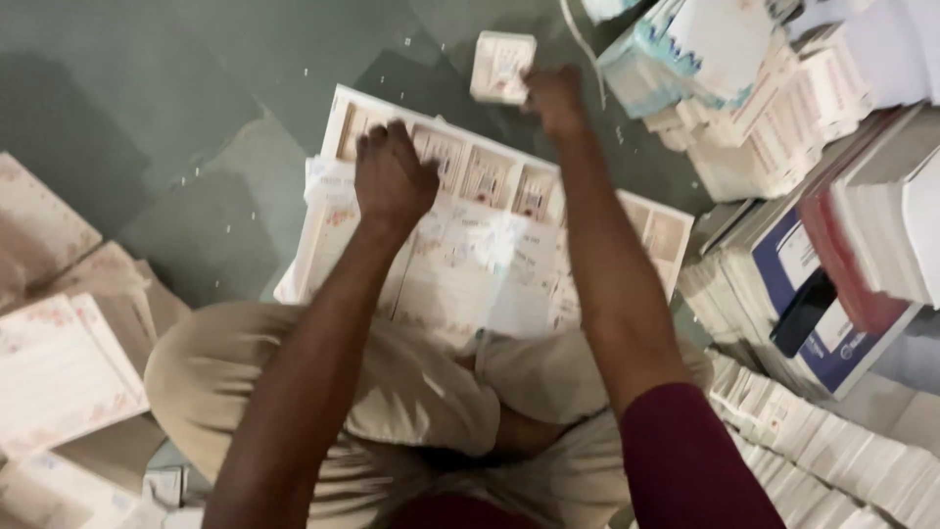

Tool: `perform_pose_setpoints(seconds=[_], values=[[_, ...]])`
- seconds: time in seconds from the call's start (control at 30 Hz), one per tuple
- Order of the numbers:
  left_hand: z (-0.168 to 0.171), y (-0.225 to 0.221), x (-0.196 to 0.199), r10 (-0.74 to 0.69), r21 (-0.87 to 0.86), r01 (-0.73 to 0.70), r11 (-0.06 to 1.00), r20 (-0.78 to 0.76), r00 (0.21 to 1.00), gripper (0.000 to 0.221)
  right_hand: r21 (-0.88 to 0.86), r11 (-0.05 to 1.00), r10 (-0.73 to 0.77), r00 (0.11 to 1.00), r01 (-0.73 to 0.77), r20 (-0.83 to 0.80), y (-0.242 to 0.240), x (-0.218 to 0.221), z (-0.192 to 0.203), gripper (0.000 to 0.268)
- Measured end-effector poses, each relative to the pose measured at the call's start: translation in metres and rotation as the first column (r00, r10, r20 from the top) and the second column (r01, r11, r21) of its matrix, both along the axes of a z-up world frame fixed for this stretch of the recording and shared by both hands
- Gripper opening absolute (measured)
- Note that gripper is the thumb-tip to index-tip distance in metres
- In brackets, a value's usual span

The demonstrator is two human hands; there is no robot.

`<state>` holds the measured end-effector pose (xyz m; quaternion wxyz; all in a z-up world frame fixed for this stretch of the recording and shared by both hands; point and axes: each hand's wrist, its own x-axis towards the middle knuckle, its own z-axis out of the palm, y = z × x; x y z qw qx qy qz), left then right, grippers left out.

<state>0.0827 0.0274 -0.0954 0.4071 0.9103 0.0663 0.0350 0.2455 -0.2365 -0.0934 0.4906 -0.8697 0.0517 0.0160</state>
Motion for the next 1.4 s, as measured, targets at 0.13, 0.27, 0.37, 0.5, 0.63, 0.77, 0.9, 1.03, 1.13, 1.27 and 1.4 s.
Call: perform_pose_setpoints(seconds=[0.13, 0.27, 0.37, 0.5, 0.63, 0.77, 0.9, 1.03, 1.13, 1.27, 1.4], values=[[-0.03, -0.013, 0.013, -0.028, 0.002, 0.028, 1.0, 0.026, 0.999, 0.056, -0.492, 0.866, 0.056, 0.959, 0.091, 0.276, 0.027, 0.026, -0.026, 0.028], [-0.04, -0.015, 0.019, 0.088, -0.033, -0.089, 0.995, -0.037, 0.995, 0.046, -0.671, 0.741, 0.24, 0.94, -0.017, 0.242, 0.078, -0.032, -0.01, 0.028], [-0.042, -0.015, 0.026, 0.157, -0.152, -0.167, 0.974, -0.075, 0.985, 0.033, -0.586, 0.742, 0.45, 0.89, -0.326, 0.075, 0.105, -0.07, 0.019, 0.023], [-0.033, -0.015, 0.027, 0.257, -0.256, -0.255, 0.932, -0.026, 0.966, 0.029, -0.6, 0.667, 0.596, 0.799, -0.441, 0.076, 0.116, -0.082, 0.024, 0.026], [-0.041, -0.018, 0.025, 0.244, -0.332, -0.246, 0.911, -0.047, 0.969, 0.027, -0.612, 0.664, 0.607, 0.787, -0.429, 0.107, 0.115, -0.089, 0.021, 0.024], [-0.042, -0.014, 0.037, 0.143, -0.496, -0.258, 0.829, -0.257, 0.956, 0.038, -0.433, 0.749, 0.473, 0.862, -0.502, -0.181, 0.129, -0.077, 0.045, 0.029], [-0.054, -0.016, 0.044, 0.115, -0.435, -0.285, 0.854, -0.376, 0.919, 0.044, -0.04, 0.861, 0.44, 0.782, -0.507, -0.44, 0.112, -0.059, 0.017, 0.027], [-0.062, -0.013, 0.048, 0.058, -0.515, -0.246, 0.821, -0.355, 0.933, 0.049, 0.157, 0.879, 0.471, 0.768, -0.45, -0.433, 0.103, -0.06, 0.003, 0.03], [-0.05, -0.011, 0.046, 0.001, -0.5, -0.24, 0.832, -0.432, 0.902, 0.047, -0.167, 0.907, 0.385, 0.922, -0.385, -0.037, 0.123, -0.101, 0.034, 0.029], [-0.084, -0.016, 0.057, 0.034, -0.379, -0.152, 0.913, -0.302, 0.953, 0.048, -0.655, 0.713, 0.595, 0.709, -0.248, 0.379, 0.139, -0.147, 0.056, 0.025], [-0.177, -0.034, 0.076, -0.178, 0.012, 0.178, 0.984, 0.087, 0.98, 0.04, -0.638, 0.675, 0.586, 0.795, -0.369, 0.16, 0.119, -0.152, 0.047, 0.029]])
